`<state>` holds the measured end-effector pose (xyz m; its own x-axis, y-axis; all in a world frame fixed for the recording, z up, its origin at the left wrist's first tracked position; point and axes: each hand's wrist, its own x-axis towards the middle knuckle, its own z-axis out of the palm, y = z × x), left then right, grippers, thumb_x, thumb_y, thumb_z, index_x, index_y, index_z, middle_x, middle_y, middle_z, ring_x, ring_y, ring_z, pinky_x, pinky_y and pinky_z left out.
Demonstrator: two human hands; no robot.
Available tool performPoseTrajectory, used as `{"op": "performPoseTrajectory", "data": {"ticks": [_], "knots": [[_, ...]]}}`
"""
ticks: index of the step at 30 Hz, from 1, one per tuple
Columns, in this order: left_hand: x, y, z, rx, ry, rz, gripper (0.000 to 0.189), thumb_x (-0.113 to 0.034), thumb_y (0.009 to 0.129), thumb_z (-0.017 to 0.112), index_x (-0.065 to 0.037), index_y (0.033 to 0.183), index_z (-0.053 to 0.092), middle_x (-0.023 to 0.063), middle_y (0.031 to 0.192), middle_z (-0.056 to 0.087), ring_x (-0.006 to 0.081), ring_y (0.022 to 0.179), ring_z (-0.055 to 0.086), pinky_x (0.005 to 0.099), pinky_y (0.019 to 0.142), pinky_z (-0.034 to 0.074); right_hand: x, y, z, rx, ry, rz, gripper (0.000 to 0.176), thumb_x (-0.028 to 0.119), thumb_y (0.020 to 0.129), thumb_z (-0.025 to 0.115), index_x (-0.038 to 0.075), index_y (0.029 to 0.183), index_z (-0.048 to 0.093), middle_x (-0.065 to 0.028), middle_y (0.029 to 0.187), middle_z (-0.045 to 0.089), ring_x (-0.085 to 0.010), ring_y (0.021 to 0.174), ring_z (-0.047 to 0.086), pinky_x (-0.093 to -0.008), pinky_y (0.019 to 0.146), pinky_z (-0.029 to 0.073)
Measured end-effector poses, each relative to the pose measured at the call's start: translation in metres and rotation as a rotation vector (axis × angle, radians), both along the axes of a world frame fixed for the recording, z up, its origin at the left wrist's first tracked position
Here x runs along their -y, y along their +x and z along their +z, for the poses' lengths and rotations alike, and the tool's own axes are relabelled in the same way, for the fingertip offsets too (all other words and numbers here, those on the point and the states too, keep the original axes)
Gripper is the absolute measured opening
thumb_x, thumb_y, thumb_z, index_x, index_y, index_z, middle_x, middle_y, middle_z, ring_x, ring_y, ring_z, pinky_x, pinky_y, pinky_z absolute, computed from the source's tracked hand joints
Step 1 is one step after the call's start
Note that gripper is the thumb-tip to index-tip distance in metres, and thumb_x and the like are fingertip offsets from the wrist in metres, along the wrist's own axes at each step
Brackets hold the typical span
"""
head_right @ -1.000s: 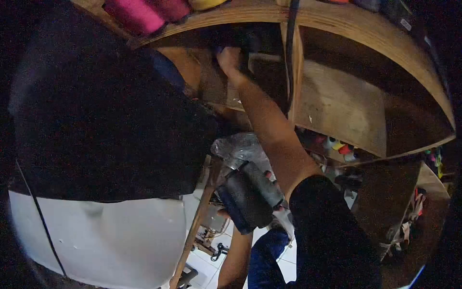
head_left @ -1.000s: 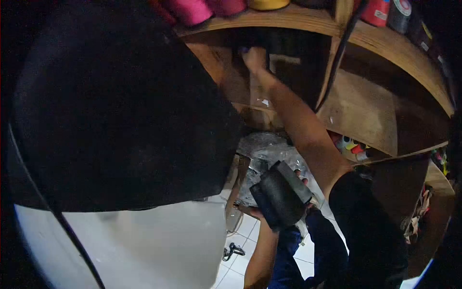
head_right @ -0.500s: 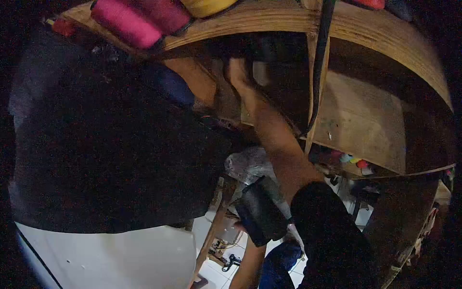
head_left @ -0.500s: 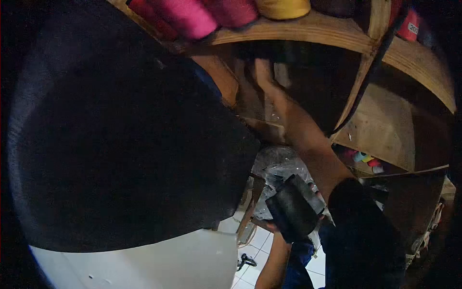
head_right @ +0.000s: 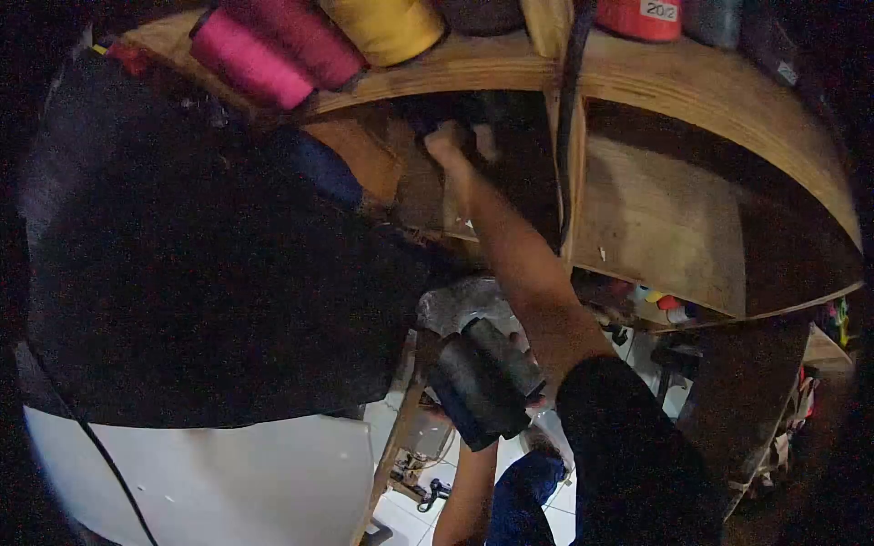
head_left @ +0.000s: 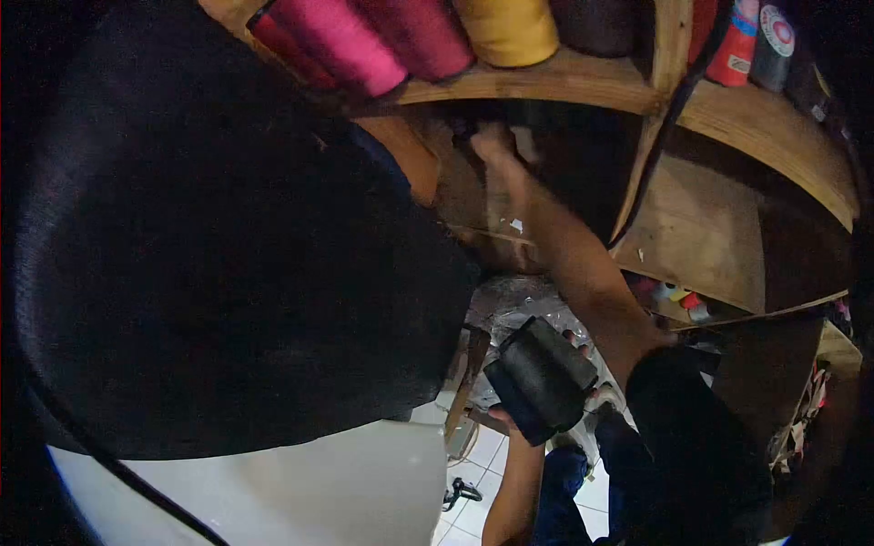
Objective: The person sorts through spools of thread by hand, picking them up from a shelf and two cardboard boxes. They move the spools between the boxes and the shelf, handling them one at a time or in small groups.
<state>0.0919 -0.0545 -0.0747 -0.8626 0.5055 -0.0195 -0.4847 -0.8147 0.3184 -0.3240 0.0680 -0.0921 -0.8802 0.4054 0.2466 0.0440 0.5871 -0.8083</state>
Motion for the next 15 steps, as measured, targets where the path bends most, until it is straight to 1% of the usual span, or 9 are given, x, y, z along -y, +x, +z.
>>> {"op": "performPoseTrajectory", "data": {"ticks": [1,4,6,7,9,10,11,13,15], "knots": [[0.0,0.0,0.003,-0.011,-0.011,0.001,0.126,-0.078,0.044,0.065,-0.02,0.143,0.012,0.0224,0.145,0.014,0.0479,0.13,0.017,0.0653,0.1,0.024,-0.001,0.008,0.004,-0.021,0.007,-0.021,0.028,0.011,0.083,0.052,0.0,0.109,0.055,-0.0158,0.103,0.059,-0.0265,0.094,0.057,-0.0354,0.078,0.046],[-0.006,-0.006,0.014,-0.08,-0.052,0.046,0.126,-0.08,0.044,0.064,-0.02,0.143,0.012,0.0227,0.145,0.014,0.0485,0.13,0.017,0.0651,0.101,0.024,0.001,0.1,0.037,-0.067,-0.919,0.251,0.033,0.015,0.083,0.057,0.001,0.113,0.055,-0.0109,0.102,0.061,-0.0216,0.092,0.059,-0.0328,0.08,0.047],[-0.032,-0.009,0.033,0.018,0.457,0.108,0.127,-0.077,0.043,0.066,-0.02,0.143,0.013,0.0205,0.146,0.013,0.0452,0.131,0.016,0.063,0.102,0.022,-0.012,0.166,0.079,0.146,-1.107,0.59,0.036,0.02,0.083,0.061,0.004,0.115,0.054,-0.0064,0.102,0.061,-0.0171,0.092,0.059,-0.0291,0.08,0.047],[-0.026,-0.009,0.043,0.055,0.202,0.145,0.128,-0.075,0.043,0.068,-0.021,0.143,0.01,0.0175,0.147,0.012,0.0429,0.132,0.016,0.0638,0.101,0.024,-0.021,0.203,0.101,0.193,-0.987,0.65,0.035,0.022,0.083,0.06,0.002,0.112,0.055,-0.0077,0.1,0.062,-0.0169,0.09,0.059,-0.0286,0.079,0.047],[-0.017,-0.012,0.022,-0.042,0.116,0.045,0.128,-0.075,0.044,0.067,-0.022,0.144,0.006,0.0137,0.148,0.012,0.0376,0.134,0.017,0.0632,0.1,0.026,-0.034,0.27,0.13,0.144,-0.697,0.662,0.037,0.028,0.084,0.061,0.0,0.107,0.057,-0.0095,0.097,0.063,-0.016,0.087,0.06,-0.0282,0.077,0.047],[-0.006,-0.014,-0.015,-0.174,0.064,0.034,0.125,-0.077,0.047,0.064,-0.021,0.144,0.007,0.0135,0.148,0.013,0.0367,0.133,0.019,0.0614,0.101,0.026,-0.04,0.299,0.139,0.046,-0.515,0.618,0.039,0.032,0.083,0.062,0.0,0.104,0.058,-0.01,0.096,0.063,-0.0153,0.086,0.06,-0.0283,0.076,0.047],[0.008,-0.014,-0.052,-0.31,0.01,0.024,0.123,-0.078,0.049,0.061,-0.021,0.144,0.008,0.0133,0.147,0.015,0.0357,0.132,0.021,0.0596,0.102,0.025,-0.044,0.327,0.151,0.123,-0.504,0.628,0.041,0.036,0.081,0.064,0.0,0.1,0.059,-0.0118,0.095,0.063,-0.0178,0.086,0.061,-0.0301,0.076,0.047],[-0.012,-0.003,0.004,0.011,-0.31,0.336,0.113,-0.084,0.058,0.046,-0.019,0.144,0.012,0.0129,0.144,0.023,0.0332,0.129,0.028,0.0522,0.105,0.024,-0.042,0.37,0.165,0.19,-0.347,0.646,0.046,0.04,0.077,0.068,0.001,0.099,0.059,-0.013,0.093,0.062,-0.0216,0.086,0.061,-0.0329,0.075,0.048],[-0.009,-0.004,-0.008,-0.053,-0.323,0.342,0.112,-0.087,0.059,0.039,-0.016,0.143,0.015,0.014,0.144,0.022,0.0345,0.13,0.027,0.0507,0.106,0.024,-0.035,0.397,0.173,0.165,-0.053,0.653,0.051,0.041,0.073,0.072,0.003,0.104,0.057,-0.0116,0.092,0.059,-0.024,0.085,0.061,-0.0348,0.072,0.049]]}}
